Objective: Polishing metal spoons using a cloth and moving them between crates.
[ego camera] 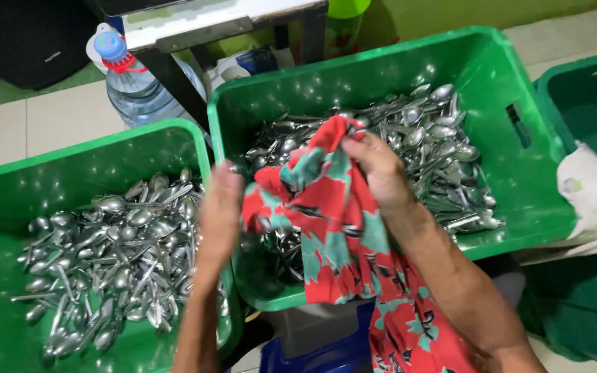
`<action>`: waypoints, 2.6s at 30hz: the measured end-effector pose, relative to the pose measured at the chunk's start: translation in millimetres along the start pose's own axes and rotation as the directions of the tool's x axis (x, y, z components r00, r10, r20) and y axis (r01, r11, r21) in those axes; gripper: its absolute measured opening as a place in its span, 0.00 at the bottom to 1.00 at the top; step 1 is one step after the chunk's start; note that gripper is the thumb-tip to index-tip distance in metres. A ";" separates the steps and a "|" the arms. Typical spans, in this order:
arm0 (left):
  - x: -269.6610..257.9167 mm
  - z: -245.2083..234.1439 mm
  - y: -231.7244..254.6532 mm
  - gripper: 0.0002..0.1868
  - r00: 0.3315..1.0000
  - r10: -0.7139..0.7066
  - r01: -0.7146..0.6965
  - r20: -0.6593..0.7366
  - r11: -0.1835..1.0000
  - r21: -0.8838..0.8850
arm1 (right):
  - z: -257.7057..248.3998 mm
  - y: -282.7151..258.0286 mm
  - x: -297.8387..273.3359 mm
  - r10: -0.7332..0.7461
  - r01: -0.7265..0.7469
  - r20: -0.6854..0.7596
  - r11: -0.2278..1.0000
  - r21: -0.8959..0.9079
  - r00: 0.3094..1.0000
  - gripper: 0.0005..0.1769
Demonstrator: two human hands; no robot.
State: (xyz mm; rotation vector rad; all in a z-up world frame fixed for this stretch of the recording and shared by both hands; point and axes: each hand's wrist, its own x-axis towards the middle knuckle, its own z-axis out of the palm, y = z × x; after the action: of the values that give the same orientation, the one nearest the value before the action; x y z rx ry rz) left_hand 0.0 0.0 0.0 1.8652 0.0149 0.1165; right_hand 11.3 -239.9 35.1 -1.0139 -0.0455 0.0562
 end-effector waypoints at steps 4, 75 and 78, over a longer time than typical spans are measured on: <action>-33.3 49.0 66.9 0.42 0.853 -0.412 0.520 0.320 0.719 -0.462 | 1.7 -13.5 -4.5 0.014 -0.017 0.024 0.988 0.156 1.000 0.16; 72.5 135.9 -76.1 0.14 0.908 -0.040 -0.275 0.417 0.695 0.664 | -115.3 32.7 29.8 -0.480 0.070 -0.411 0.712 -0.698 0.775 0.22; 62.8 95.6 5.7 0.09 0.932 0.145 -0.339 0.332 0.675 0.655 | -115.4 42.4 34.4 -0.487 0.081 -0.386 0.696 -0.713 0.783 0.23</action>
State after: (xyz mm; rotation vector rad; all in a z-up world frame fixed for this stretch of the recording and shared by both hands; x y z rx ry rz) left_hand 70.6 -88.5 -17.6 2.6464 -0.4351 0.0559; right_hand 51.9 -312.9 -61.4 -1.7101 0.3308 -0.6130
